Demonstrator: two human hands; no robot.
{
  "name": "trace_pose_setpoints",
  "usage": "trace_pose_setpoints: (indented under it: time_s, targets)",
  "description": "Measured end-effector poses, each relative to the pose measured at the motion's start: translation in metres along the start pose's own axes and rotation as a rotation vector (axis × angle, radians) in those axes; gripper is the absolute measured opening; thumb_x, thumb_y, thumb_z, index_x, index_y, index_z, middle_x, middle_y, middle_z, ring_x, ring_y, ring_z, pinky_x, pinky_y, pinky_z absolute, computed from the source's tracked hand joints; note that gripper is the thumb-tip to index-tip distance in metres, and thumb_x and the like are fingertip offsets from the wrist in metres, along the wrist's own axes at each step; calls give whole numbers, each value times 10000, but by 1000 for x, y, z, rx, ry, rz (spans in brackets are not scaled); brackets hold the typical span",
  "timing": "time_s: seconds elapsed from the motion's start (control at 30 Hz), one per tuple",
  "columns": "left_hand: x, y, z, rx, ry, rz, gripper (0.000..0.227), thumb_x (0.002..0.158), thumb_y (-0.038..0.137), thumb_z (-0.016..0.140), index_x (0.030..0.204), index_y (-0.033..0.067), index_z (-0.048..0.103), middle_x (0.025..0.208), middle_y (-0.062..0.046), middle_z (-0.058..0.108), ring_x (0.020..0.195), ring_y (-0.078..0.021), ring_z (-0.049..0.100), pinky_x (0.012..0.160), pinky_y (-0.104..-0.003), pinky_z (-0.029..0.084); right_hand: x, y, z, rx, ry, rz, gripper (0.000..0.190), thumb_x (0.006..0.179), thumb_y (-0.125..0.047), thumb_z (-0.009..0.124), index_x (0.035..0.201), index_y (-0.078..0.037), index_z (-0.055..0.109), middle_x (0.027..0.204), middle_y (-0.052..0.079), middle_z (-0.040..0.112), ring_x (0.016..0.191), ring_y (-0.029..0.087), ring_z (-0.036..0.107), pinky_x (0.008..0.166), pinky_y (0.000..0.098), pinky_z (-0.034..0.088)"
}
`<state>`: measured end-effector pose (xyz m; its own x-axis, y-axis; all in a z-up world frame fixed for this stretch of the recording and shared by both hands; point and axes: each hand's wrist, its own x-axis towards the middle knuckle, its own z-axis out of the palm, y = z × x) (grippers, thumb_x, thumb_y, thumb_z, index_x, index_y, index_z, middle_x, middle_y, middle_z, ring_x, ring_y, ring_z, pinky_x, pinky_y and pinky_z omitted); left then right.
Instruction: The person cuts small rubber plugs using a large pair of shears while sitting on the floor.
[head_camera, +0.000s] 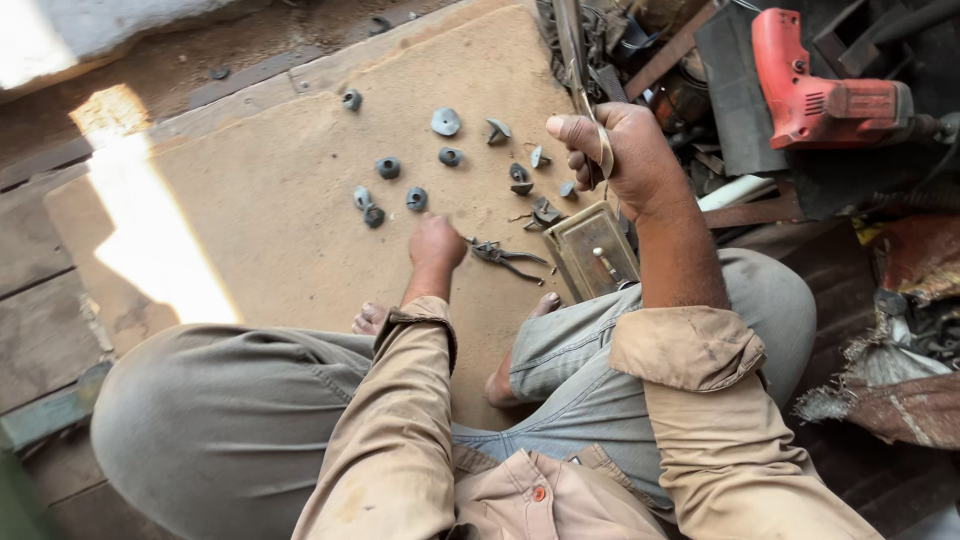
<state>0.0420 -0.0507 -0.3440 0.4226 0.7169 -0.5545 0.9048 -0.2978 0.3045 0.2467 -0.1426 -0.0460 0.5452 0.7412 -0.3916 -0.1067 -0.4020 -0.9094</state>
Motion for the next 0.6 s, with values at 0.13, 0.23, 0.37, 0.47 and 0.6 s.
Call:
trace_pose_setpoints:
  time_s: [0.13,0.23,0.37,0.47,0.6]
  targets:
    - [2,44,16,-10,7,263,362,890,103,588,1233,128,701,1397,-108,573,1311,-318,538,1014,-441,520,5,1,-7,85,29,18,359,826,-362,842,856,-42,682,675,-9,614,524,74,567,479,237,500]
    - [8,78,18,89,-95,316,406,877,103,594,1272,131,682,1507,-102,486,1377,-342,463,1072,-443,486,7,2,-9,136,18,27,351,819,-359,846,860,-54,677,677,-15,604,521,76,556,478,234,482]
    - [17,106,10,141,-201,294,468,888,134,597,1354,173,618,1637,-56,310,1417,-343,391,1109,-479,431,11,3,-10,140,18,48,358,819,-360,844,861,-46,678,681,-6,610,519,78,559,482,236,487]
    - [30,116,12,143,-273,267,504,920,149,574,1418,216,544,1653,-3,251,1457,-344,310,1118,-519,386,14,4,-9,155,1,44,370,820,-368,840,858,-41,670,685,0,605,517,85,564,478,244,497]
    - [48,115,28,93,-245,325,545,884,89,595,1419,191,562,1547,-14,458,1432,-366,392,1111,-456,426,19,4,-6,133,37,57,367,818,-361,850,871,-39,681,694,10,614,537,80,564,496,241,499]
